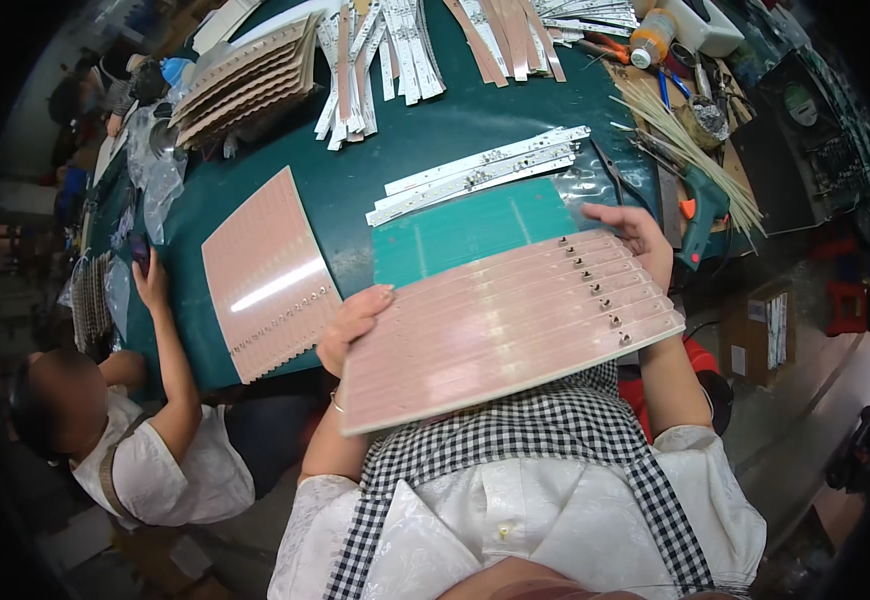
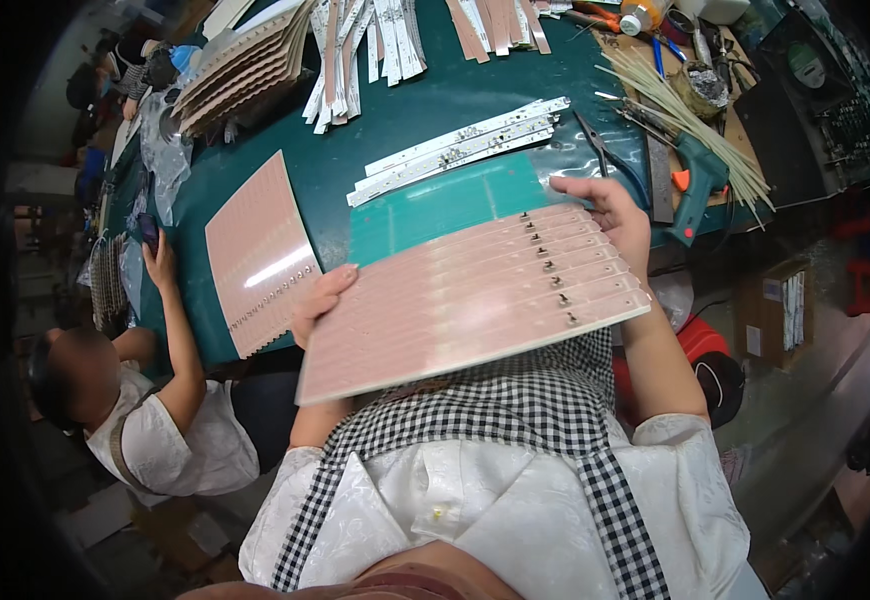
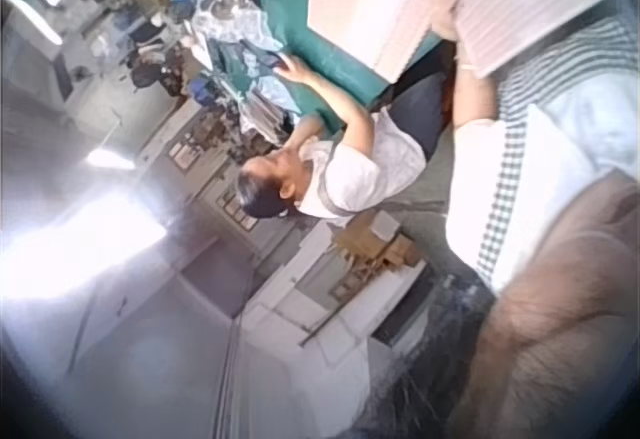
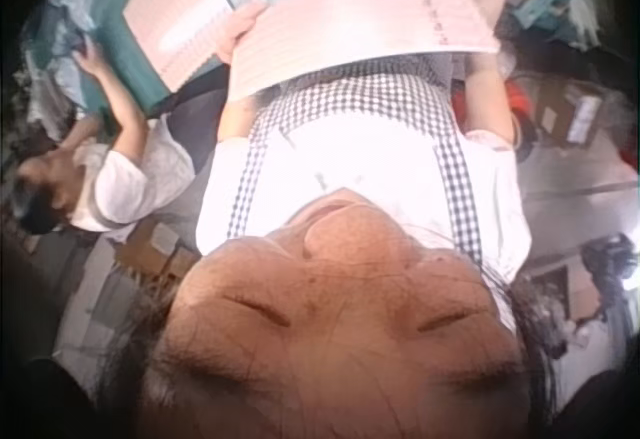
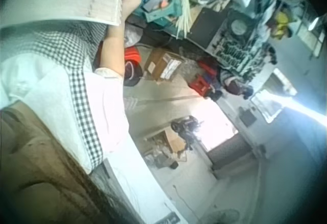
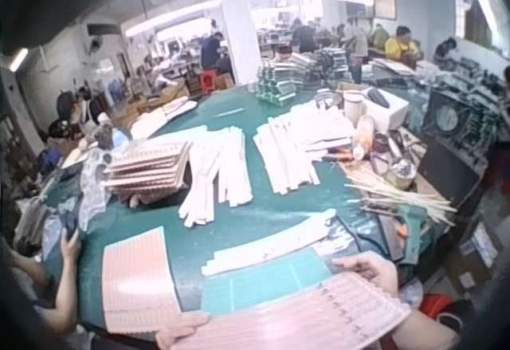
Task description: The person assembles LED light strips by hand at a workbench. They pick up a large LED panel, separate it into individual strips, and place them on a green cutting mat. They then pick up a stack of pinkish backing sheets, separate one, and place it on the mat. The person continues to separate and arrange LED strips and backing sheets.
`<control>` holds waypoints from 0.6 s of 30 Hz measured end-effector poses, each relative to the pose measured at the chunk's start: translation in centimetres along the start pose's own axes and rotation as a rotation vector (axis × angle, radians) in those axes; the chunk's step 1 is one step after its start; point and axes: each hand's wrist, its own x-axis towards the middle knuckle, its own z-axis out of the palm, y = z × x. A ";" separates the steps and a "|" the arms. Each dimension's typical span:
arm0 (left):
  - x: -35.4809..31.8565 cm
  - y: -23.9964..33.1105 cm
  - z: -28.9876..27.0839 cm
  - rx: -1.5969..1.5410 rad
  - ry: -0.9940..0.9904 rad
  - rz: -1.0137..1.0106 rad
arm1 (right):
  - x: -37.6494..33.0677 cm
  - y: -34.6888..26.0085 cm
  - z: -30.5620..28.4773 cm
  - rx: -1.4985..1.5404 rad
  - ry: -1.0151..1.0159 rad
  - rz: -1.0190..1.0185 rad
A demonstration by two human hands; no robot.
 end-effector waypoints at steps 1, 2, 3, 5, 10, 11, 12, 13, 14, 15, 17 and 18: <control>0.2 -0.3 -0.2 -0.046 0.040 -0.021 | 0.5 -0.4 0.4 0.136 0.072 0.083; 0.6 -0.8 -0.6 -0.092 0.079 -0.042 | 0.9 -0.3 -0.5 -0.071 0.010 -0.007; 0.8 -1.1 -0.8 -0.138 0.119 -0.063 | 1.2 0.1 -2.2 -0.279 -0.051 -0.098; 3.1 0.8 -0.3 -0.112 0.375 -0.231 | 2.1 -1.4 -1.7 -0.110 -0.012 0.047; 7.7 2.0 -1.5 -0.263 0.562 -0.365 | 9.3 0.1 -1.9 -0.011 -0.050 0.032; 7.8 1.7 -2.0 -0.260 0.539 -0.394 | 10.8 0.6 -1.5 -0.041 -0.079 0.068; 7.8 1.4 -2.2 -0.261 0.515 -0.424 | 12.0 1.8 -1.4 -0.066 -0.089 0.052; 7.2 1.5 -2.3 -0.265 0.515 -0.522 | 12.6 2.2 -0.6 -0.281 -0.056 -0.050; 6.8 1.5 -2.3 -0.269 0.480 -0.559 | 13.0 2.4 -0.1 -0.496 -0.021 -0.152; 6.5 1.5 -2.3 -0.273 0.445 -0.596 | 12.6 2.3 -0.3 -0.680 0.037 -0.245; 5.4 2.2 -2.5 -0.282 0.382 -0.706 | 11.1 0.9 0.0 -0.793 0.124 -0.491; 4.9 2.5 -2.5 -0.268 0.337 -0.736 | 10.3 0.3 0.0 -0.848 0.168 -0.610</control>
